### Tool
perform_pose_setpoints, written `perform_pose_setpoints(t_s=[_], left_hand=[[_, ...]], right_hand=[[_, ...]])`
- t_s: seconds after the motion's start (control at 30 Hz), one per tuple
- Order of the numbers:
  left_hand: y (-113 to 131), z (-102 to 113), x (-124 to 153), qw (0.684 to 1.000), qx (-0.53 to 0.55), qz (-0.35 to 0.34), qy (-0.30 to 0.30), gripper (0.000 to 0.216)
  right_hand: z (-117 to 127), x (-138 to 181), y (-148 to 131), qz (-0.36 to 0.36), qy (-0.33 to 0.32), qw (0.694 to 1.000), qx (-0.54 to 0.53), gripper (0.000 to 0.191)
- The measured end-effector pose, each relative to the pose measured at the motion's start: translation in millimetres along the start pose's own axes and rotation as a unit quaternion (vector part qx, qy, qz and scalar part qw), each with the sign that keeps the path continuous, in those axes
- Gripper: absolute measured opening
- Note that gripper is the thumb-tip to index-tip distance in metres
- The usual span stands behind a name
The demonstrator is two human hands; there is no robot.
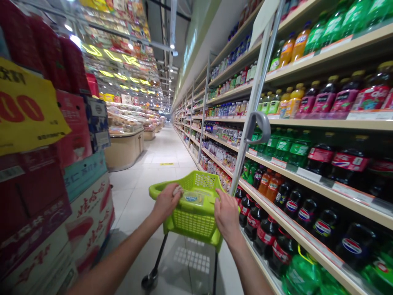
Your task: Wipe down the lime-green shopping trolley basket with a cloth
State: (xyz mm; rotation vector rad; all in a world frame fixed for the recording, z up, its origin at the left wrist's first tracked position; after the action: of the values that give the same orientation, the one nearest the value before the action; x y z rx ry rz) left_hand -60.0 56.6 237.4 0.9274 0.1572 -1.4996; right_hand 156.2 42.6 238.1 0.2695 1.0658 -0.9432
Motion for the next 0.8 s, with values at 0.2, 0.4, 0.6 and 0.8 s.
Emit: perform_pose_setpoints(t_s=[0.2, 0.4, 0.6, 0.8], left_hand=[[115.7, -56.2, 21.3, 0.978, -0.015, -0.196, -0.073, 0.023], [3.1, 1.2, -10.9, 0.997, -0.062, -0.007, 0.038, 0.016], [65.3, -24.3, 17.2, 0.993, -0.040, -0.108, 0.000, 0.028], [37.9, -11.0, 10.3, 0.993, -0.074, -0.089, 0.001, 0.022]], right_hand=[[-7.5, 13.4, 20.0, -0.036, -0.002, 0.999, -0.010, 0.038], [-7.0, 17.0, 13.1, -0.010, 0.008, 0.999, -0.035, 0.037], [-10.7, 20.5, 3.4, 0.002, 0.018, 0.998, -0.065, 0.040], [-11.4, 20.7, 12.5, 0.037, -0.008, 0.997, -0.071, 0.045]])
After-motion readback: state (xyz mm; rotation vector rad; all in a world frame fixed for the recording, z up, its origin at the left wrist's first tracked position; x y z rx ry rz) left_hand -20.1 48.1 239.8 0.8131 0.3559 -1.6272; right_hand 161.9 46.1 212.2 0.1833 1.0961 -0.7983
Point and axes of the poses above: each hand's wrist, its own x-axis away from the middle knuckle, its own z-axis out of the back of the hand, y = z × x, the point moved 10 cm from there along -x, towards the middle knuckle, and after that the axes turned 5 degrees about -x, right-handed, at the moved point
